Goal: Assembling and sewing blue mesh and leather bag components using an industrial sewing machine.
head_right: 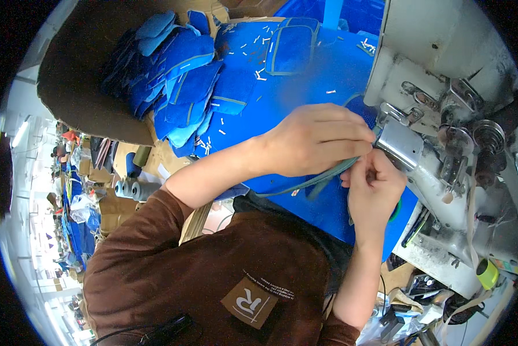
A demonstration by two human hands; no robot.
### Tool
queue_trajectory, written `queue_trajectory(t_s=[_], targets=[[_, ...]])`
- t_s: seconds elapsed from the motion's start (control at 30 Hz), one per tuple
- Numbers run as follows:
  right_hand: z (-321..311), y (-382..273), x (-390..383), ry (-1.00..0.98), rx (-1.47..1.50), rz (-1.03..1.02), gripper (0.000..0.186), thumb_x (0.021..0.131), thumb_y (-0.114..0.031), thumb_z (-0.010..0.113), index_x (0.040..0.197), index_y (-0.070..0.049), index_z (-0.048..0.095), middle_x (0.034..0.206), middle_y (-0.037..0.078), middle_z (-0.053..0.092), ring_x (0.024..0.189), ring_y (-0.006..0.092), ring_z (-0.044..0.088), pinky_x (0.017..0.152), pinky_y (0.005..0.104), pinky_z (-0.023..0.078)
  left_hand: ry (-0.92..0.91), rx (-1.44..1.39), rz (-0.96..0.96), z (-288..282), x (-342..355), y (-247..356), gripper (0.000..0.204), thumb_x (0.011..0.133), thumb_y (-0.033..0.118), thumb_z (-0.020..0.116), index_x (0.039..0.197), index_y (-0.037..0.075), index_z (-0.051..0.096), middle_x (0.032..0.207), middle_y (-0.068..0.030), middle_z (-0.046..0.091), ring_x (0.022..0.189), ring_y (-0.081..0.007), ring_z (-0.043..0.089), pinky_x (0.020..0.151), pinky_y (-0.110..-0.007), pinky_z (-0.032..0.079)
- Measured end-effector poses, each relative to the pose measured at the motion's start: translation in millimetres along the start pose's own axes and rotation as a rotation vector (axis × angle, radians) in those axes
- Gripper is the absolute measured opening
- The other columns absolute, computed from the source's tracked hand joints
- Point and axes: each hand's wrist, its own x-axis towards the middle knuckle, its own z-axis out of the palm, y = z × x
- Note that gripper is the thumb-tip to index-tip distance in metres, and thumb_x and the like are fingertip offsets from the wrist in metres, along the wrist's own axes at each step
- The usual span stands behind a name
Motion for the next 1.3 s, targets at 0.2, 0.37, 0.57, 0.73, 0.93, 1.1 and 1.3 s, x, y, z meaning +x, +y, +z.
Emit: queue_trajectory(t_s=[0.2, 0.37, 0.57, 0.73, 0.93, 1.1, 1.3], targets=[[-12.5, -0.5, 2.3, -0.002, 0.078, 0.022, 0.012, 0.094, 0.003, 0.058, 0.086, 0.0, 0.066, 0.063, -0.002, 0.057, 0.054, 0.0034, 0.055, 0.049, 0.0187, 0.043, 0.069, -0.061, -0.105, 5.4, -2.1, 11.4, 0.029, 0.073, 0.004, 0.07, 0.102, 0.006, 0.069, 0.109, -0.0078, 0.069, 0.101, -0.0286, 0.068, 0.084, -0.038, 0.057], [-11.1, -3.9, 1.7, 0.006, 0.105, 0.053, 0.012, 0.096, 0.0, 0.058, 0.087, 0.0, 0.066, 0.063, -0.003, 0.057, 0.053, 0.0032, 0.053, 0.049, 0.0189, 0.042, 0.05, -0.084, -0.192, 4.2, -0.3, 13.9, 0.029, 0.075, 0.001, 0.07, 0.104, 0.007, 0.067, 0.109, -0.0075, 0.069, 0.103, -0.029, 0.068, 0.084, -0.038, 0.057], [-0.2, -13.1, -19.3, 0.013, -0.117, 0.005, 0.023, 0.098, -0.012, 0.063, 0.08, 0.0, 0.055, 0.063, -0.004, 0.049, 0.06, 0.003, 0.04, 0.053, 0.0211, 0.032, 0.076, -0.25, -0.324, 3.7, -3.2, 13.7, 0.033, 0.074, -0.002, 0.071, 0.105, 0.007, 0.066, 0.114, -0.0072, 0.069, 0.104, -0.0294, 0.067, 0.084, -0.039, 0.057], [1.0, -9.2, -27.5, 0.034, -0.059, -0.001, 0.022, 0.098, -0.012, 0.062, 0.08, 0.0, 0.057, 0.063, -0.005, 0.049, 0.06, 0.0021, 0.039, 0.051, 0.0216, 0.028, 0.08, -0.176, -0.268, 4.3, -6.6, 18.4, 0.034, 0.072, 0.0, 0.072, 0.104, 0.008, 0.067, 0.114, -0.0069, 0.069, 0.105, -0.0288, 0.067, 0.085, -0.039, 0.057], [-3.2, -10.2, -18.9, 0.049, -0.061, 0.019, 0.017, 0.099, -0.009, 0.06, 0.086, 0.001, 0.06, 0.065, -0.006, 0.05, 0.06, 0.0009, 0.038, 0.052, 0.0204, 0.029, 0.059, -0.031, -0.179, 6.8, -6.9, 20.2, 0.031, 0.073, 0.005, 0.073, 0.103, 0.006, 0.067, 0.115, -0.0082, 0.068, 0.107, -0.0284, 0.066, 0.087, -0.039, 0.056], [-0.8, -6.2, -18.1, 0.074, -0.044, 0.003, 0.016, 0.1, -0.009, 0.058, 0.086, 0.001, 0.06, 0.066, -0.006, 0.051, 0.06, 0.0008, 0.04, 0.053, 0.0198, 0.03, 0.036, 0.004, -0.162, 6.0, -4.1, 21.0, 0.03, 0.074, 0.007, 0.072, 0.103, 0.005, 0.067, 0.115, -0.0087, 0.067, 0.108, -0.0286, 0.065, 0.087, -0.039, 0.056], [-1.8, -6.2, -14.6, 0.061, -0.04, 0.019, 0.015, 0.1, -0.011, 0.057, 0.091, 0.001, 0.061, 0.069, -0.005, 0.054, 0.062, 0.0012, 0.042, 0.054, 0.0199, 0.032, 0.077, -0.054, -0.209, 11.0, -4.1, 20.5, 0.03, 0.073, 0.003, 0.071, 0.103, 0.004, 0.065, 0.112, -0.0109, 0.065, 0.104, -0.0294, 0.065, 0.086, -0.039, 0.055]])
